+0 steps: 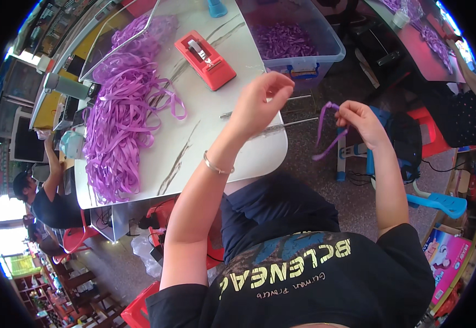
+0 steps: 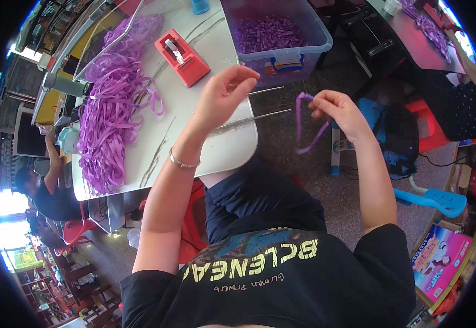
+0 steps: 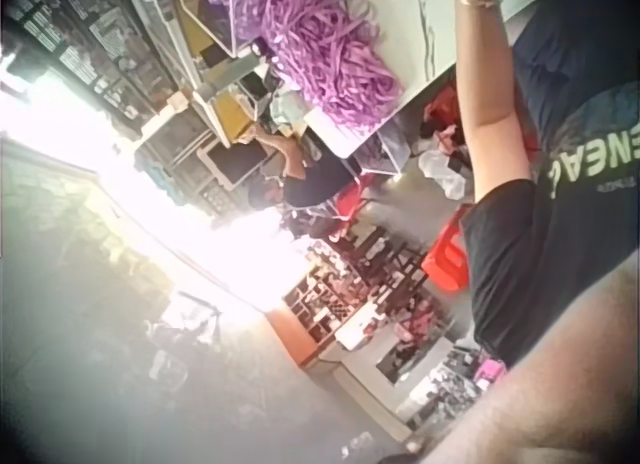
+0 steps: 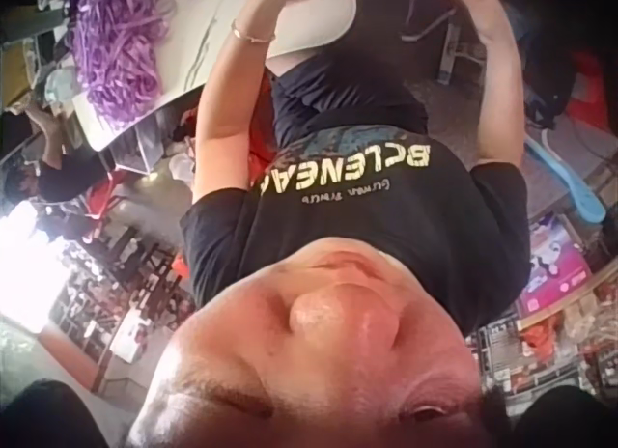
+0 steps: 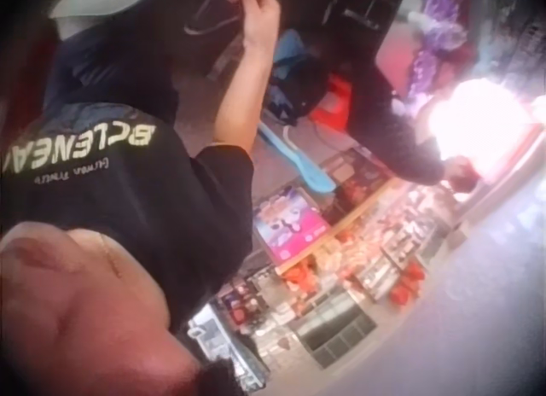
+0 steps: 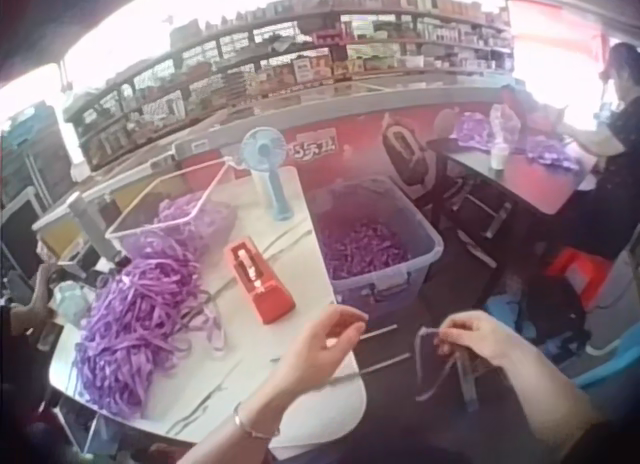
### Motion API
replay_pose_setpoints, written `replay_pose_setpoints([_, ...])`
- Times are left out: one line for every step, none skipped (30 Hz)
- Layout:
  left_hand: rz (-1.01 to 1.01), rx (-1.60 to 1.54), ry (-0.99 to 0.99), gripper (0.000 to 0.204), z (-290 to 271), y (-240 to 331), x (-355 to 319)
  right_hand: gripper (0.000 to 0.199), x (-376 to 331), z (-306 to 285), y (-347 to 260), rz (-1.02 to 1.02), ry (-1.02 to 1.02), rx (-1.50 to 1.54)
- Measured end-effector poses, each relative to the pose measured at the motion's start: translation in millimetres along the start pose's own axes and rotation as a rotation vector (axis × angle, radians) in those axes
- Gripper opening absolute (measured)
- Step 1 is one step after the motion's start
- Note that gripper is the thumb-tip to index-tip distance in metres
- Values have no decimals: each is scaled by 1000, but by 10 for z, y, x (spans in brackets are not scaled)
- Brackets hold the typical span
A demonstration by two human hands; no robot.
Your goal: Wrapping and securing purple ribbons on a metal jig to create ribbon loops or bows.
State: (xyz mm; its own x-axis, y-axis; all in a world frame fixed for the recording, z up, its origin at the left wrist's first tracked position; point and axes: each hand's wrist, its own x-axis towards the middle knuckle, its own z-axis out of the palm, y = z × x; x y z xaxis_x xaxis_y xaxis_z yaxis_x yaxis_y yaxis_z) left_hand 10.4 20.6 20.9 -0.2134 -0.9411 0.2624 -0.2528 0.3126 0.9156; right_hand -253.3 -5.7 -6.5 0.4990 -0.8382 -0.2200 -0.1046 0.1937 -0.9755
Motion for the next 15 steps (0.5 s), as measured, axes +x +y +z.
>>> replay_pose_setpoints([-58,-19,48,16,-29,-42,40,16,58,0,40,10,93,13])
replay_pose_setpoints([-93,-6,60,17,-41,-81,79,17,113,49,75,-28,131,40])
replay_pose_setpoints([-94,-3,64,17,-43,-117,106,17,180,118,126,-29,127,40])
replay_pose_setpoints([-102,32,68,17,-39,-174,132,17,261,196,201,-109,166,31])
replay_pose_setpoints([-108,67,72,17,-29,-227,144,18,318,279,252,-190,205,23])
replay_pose_setpoints([-109,69,74,17,-9,-297,145,18,359,363,275,-205,180,67])
replay_pose_setpoints([-117,47,85,17,17,-339,143,17,376,439,308,-242,170,15])
replay_pose_setpoints([-126,26,96,17,29,-381,138,17,393,522,333,-255,148,32])
replay_pose_setpoints([-127,26,96,17,29,-423,124,17,407,594,359,-267,127,48])
replay_pose_setpoints([-116,107,89,17,32,-400,111,17,416,634,403,-265,128,48])
replay_pose_setpoints([-104,187,81,16,36,-379,105,17,423,668,451,-251,136,56])
replay_pose_setpoints([-106,186,80,16,52,-374,109,16,426,693,493,-237,144,65])
replay_pose_setpoints([-89,193,83,16,60,-359,114,16,432,721,516,-238,140,66])
replay_pose_setpoints([-72,200,85,15,64,-344,117,17,435,744,536,-249,157,79])
replay_pose_setpoints([-73,201,87,15,61,-331,118,17,436,764,554,-261,175,92])
